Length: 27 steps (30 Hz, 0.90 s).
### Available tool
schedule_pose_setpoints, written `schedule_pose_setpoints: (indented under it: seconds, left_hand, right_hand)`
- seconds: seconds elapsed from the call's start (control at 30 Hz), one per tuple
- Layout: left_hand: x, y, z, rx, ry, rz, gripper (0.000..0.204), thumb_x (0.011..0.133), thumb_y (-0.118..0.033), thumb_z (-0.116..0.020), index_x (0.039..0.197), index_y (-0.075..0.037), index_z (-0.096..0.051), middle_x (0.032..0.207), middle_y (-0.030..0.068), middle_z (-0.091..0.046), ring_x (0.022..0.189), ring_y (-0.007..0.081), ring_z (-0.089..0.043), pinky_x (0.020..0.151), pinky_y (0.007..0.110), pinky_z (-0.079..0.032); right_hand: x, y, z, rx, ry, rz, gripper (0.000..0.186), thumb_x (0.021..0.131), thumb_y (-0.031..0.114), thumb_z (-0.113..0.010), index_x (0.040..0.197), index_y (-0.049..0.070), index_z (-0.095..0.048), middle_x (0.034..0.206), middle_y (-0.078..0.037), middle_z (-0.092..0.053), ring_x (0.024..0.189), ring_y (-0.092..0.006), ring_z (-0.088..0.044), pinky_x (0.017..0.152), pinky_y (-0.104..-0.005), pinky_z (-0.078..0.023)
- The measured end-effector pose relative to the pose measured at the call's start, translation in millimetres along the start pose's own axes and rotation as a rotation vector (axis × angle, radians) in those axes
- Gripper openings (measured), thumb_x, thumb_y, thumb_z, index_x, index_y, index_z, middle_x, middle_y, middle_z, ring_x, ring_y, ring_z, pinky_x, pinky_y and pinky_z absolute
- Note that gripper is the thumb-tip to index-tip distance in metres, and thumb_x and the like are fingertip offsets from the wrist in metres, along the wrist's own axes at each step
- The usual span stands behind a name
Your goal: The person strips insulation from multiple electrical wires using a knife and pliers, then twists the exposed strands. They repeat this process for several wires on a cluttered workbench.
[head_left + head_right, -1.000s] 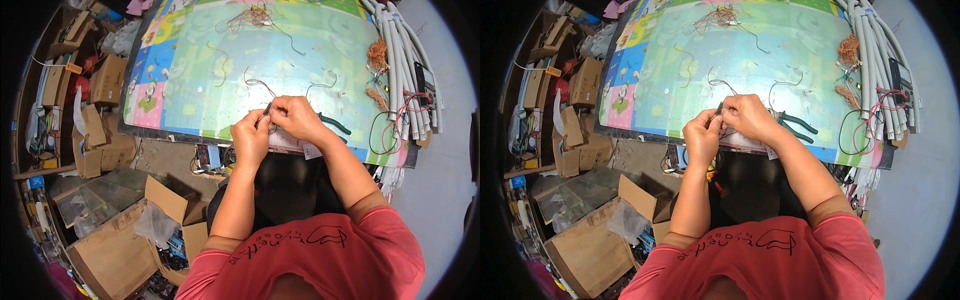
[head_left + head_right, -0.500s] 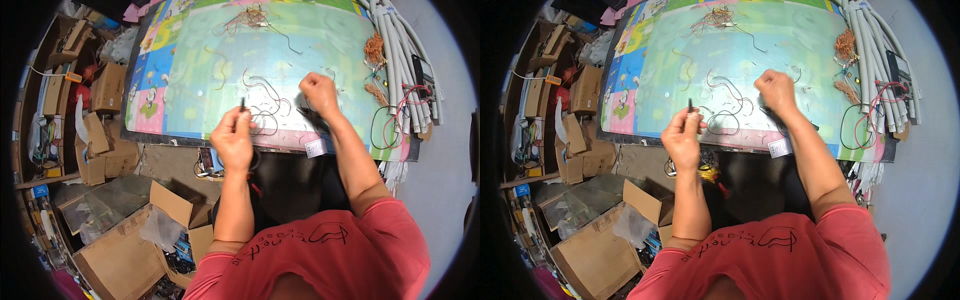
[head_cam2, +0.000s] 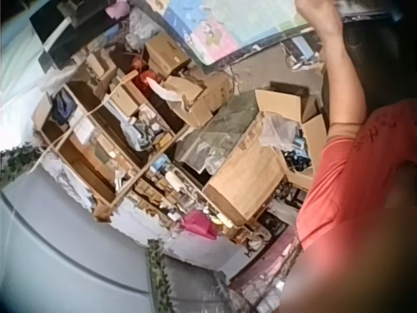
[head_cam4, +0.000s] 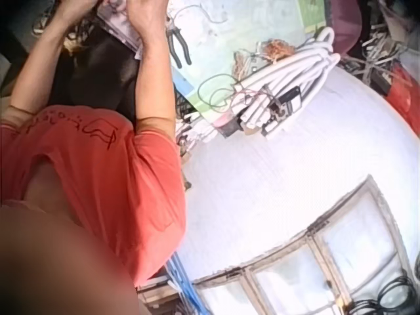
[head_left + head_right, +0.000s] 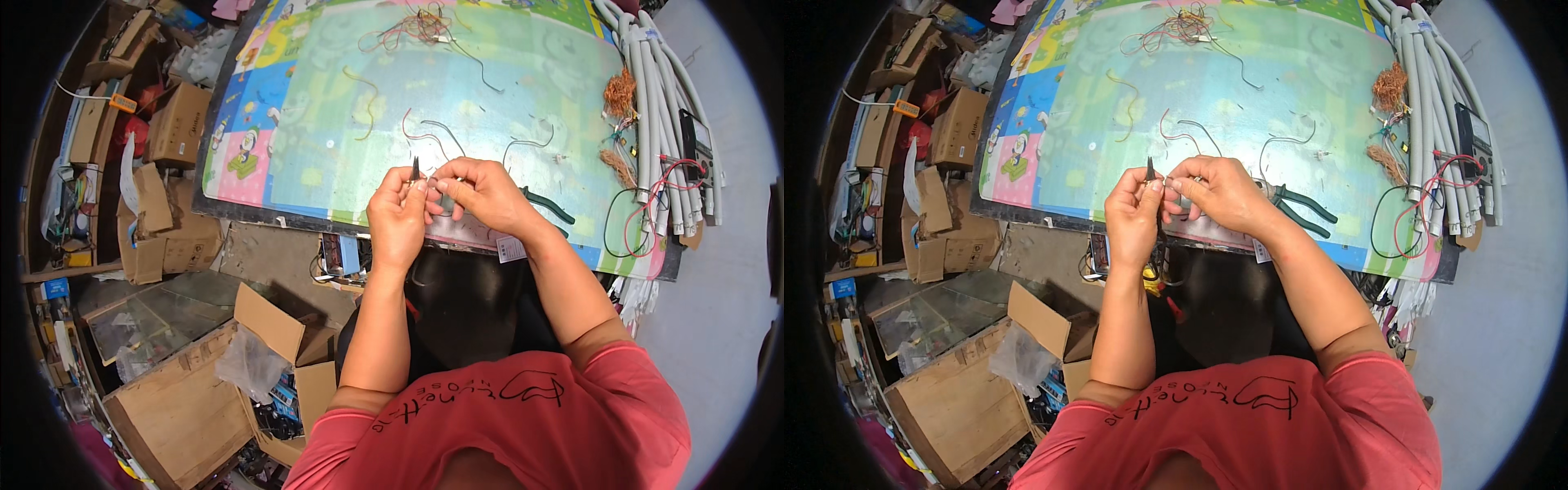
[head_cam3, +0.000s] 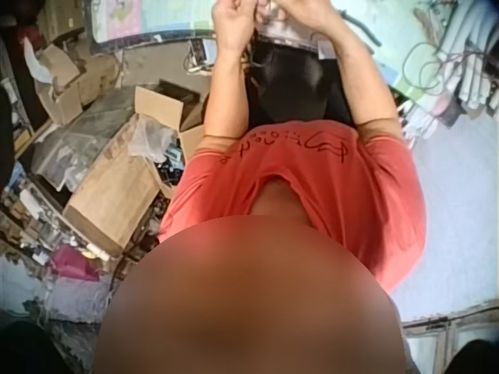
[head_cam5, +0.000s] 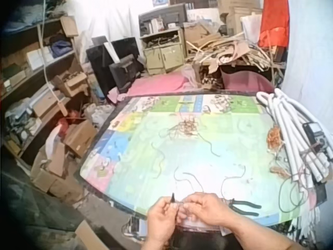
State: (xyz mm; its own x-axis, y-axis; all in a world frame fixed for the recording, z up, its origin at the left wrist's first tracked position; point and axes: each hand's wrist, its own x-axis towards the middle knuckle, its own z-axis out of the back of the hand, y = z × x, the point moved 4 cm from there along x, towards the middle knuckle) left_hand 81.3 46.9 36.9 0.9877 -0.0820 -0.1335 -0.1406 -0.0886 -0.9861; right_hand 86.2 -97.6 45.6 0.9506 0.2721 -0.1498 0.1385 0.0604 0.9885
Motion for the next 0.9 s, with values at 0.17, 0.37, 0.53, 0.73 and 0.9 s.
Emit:
schedule_pose_setpoints:
  seconds: [0.17, 0.37, 0.53, 0.73, 0.9]
  left_hand:
    - [-1.2, 2.3, -3.8, 0.233, -0.023, -0.041, 0.016, 0.096, -0.009, -0.047, 0.108, -0.001, -0.054, 0.069, 0.0006, -0.054, 0.053, 0.0068, -0.047, 0.048, 0.022, -0.038]
    - [5.4, 13.3, 2.3, -0.544, 0.164, 0.329, 0.044, 0.098, -0.022, -0.04, 0.129, 0.009, -0.044, 0.081, 0.0057, -0.055, 0.07, 0.0155, -0.052, 0.064, 0.029, -0.044]
    - [6.0, 19.2, 3.5, -0.616, 0.193, 0.374, 0.039, 0.096, -0.013, -0.044, 0.126, 0.012, -0.046, 0.084, 0.0066, -0.056, 0.076, 0.0175, -0.055, 0.071, 0.032, -0.048]
    - [3.6, 19.6, 3.0, 0.068, 0.016, 0.2, 0.019, 0.092, -0.007, -0.055, 0.106, 0.005, -0.06, 0.078, 0.0031, -0.061, 0.063, 0.0095, -0.057, 0.055, 0.023, -0.047]
    - [1.9, 19.3, 0.1, 0.179, -0.027, 0.167, 0.012, 0.091, -0.008, -0.058, 0.093, 0.003, -0.062, 0.076, 0.0035, -0.061, 0.062, 0.0082, -0.058, 0.052, 0.022, -0.046]
  right_hand:
    - [0.9, -0.5, 5.8, -0.167, -0.02, -0.023, 0.016, 0.087, 0.013, -0.06, 0.091, -0.001, -0.065, 0.081, -0.008, -0.063, 0.057, -0.0127, -0.06, 0.054, -0.0286, -0.047]
    - [3.5, -1.1, 12.2, -0.494, -0.096, 0.225, 0.011, 0.086, 0.008, -0.059, 0.088, -0.002, -0.064, 0.078, -0.008, -0.059, 0.059, -0.0144, -0.061, 0.057, -0.0277, -0.047]
    - [3.1, 2.2, 15.2, -0.538, -0.122, 0.261, 0.01, 0.086, 0.007, -0.059, 0.088, -0.001, -0.064, 0.079, -0.009, -0.06, 0.061, -0.0165, -0.062, 0.057, -0.0295, -0.048]
    - [0.7, 3.7, 11.7, -0.637, -0.135, 0.437, 0.007, 0.082, 0.007, -0.063, 0.085, 0.0, -0.064, 0.079, -0.01, -0.06, 0.059, -0.0234, -0.06, 0.057, -0.0322, -0.049]
    - [-4.7, 7.6, 6.4, -0.836, -0.188, 0.519, 0.007, 0.079, 0.009, -0.064, 0.08, 0.003, -0.06, 0.078, -0.01, -0.058, 0.061, -0.0304, -0.059, 0.054, -0.0372, -0.048]
